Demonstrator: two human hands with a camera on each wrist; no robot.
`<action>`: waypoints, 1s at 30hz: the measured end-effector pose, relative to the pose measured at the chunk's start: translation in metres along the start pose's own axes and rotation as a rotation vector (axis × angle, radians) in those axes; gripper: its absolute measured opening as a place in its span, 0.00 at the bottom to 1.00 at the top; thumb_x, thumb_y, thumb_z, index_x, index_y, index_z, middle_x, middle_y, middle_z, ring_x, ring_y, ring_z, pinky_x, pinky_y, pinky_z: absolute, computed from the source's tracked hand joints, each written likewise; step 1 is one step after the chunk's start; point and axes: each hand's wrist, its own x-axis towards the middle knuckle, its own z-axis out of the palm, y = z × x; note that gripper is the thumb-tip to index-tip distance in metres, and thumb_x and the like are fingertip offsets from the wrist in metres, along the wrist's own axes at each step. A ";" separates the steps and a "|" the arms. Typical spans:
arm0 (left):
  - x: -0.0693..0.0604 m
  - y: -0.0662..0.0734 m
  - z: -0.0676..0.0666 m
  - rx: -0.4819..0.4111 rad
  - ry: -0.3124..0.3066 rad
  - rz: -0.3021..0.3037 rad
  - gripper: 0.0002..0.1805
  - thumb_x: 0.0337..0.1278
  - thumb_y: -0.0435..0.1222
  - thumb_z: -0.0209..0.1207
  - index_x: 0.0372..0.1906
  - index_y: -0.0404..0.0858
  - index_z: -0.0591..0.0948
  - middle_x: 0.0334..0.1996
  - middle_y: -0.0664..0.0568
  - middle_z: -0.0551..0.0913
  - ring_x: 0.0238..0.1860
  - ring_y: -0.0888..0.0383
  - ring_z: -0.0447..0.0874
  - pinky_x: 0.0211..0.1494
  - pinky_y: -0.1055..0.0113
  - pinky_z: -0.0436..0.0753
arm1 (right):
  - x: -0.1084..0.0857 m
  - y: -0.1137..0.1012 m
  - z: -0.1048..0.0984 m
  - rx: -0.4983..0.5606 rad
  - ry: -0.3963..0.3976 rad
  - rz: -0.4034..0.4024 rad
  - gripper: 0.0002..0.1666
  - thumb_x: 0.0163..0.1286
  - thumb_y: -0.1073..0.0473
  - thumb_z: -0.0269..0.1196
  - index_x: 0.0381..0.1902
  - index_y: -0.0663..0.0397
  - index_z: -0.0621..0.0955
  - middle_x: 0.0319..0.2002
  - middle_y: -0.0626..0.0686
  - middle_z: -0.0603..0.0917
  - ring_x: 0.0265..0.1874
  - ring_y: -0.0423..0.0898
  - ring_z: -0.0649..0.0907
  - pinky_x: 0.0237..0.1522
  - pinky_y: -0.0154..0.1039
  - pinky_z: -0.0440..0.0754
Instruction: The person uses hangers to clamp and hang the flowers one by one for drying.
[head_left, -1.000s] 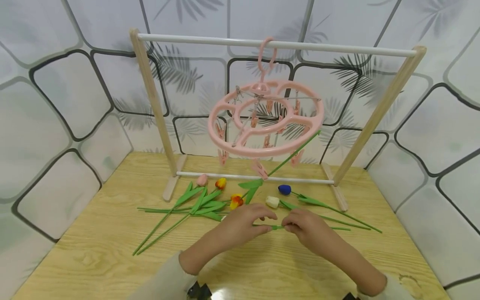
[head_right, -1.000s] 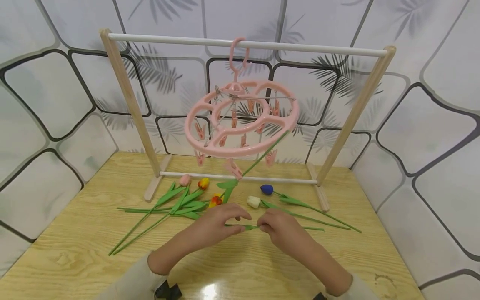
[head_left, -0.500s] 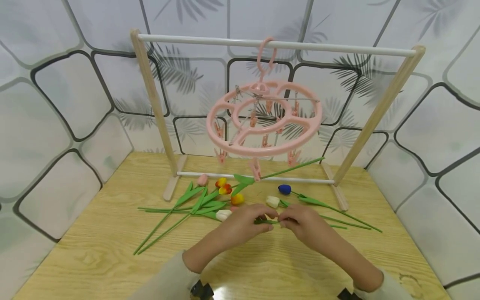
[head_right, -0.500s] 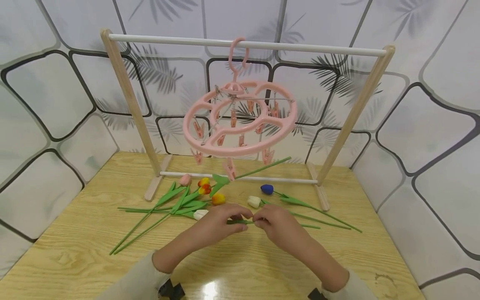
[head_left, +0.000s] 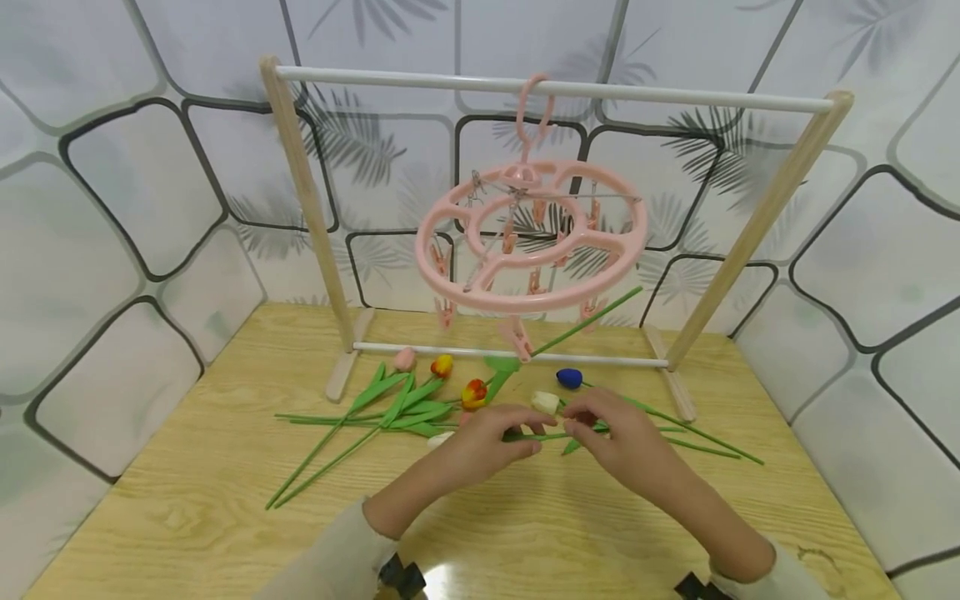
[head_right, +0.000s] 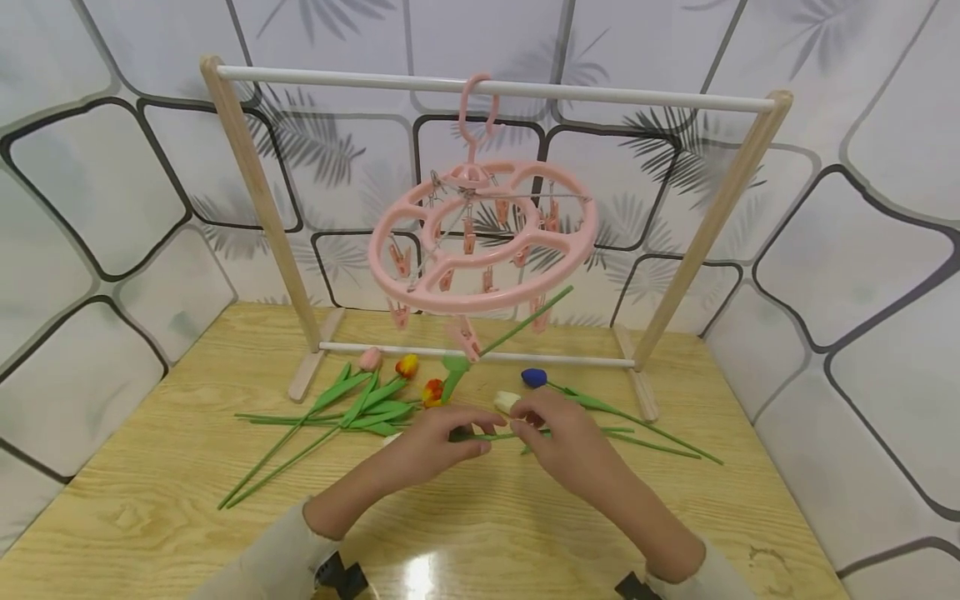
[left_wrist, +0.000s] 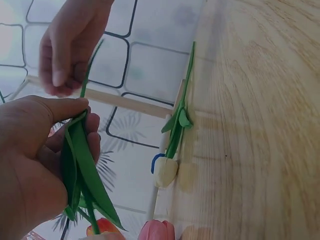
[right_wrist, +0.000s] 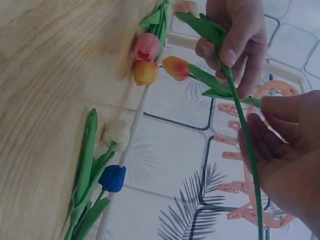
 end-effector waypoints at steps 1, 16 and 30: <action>0.000 0.000 0.000 -0.001 -0.002 0.001 0.20 0.71 0.39 0.60 0.64 0.56 0.79 0.50 0.62 0.83 0.43 0.68 0.80 0.45 0.72 0.82 | -0.001 0.000 -0.001 -0.003 0.055 -0.026 0.13 0.66 0.68 0.68 0.45 0.47 0.83 0.40 0.41 0.82 0.37 0.34 0.79 0.39 0.32 0.82; -0.005 0.018 0.001 -0.042 0.024 0.093 0.25 0.74 0.35 0.56 0.71 0.57 0.73 0.49 0.54 0.81 0.39 0.64 0.77 0.39 0.71 0.80 | -0.032 0.003 0.024 0.328 0.385 -0.179 0.17 0.66 0.80 0.60 0.50 0.64 0.81 0.46 0.46 0.84 0.45 0.38 0.82 0.49 0.26 0.80; -0.009 0.024 -0.004 -0.399 0.038 0.049 0.24 0.75 0.33 0.54 0.70 0.53 0.72 0.63 0.49 0.68 0.44 0.49 0.87 0.51 0.58 0.87 | -0.021 -0.020 0.048 0.653 0.315 0.055 0.20 0.68 0.77 0.60 0.58 0.68 0.74 0.50 0.58 0.79 0.52 0.39 0.81 0.53 0.30 0.82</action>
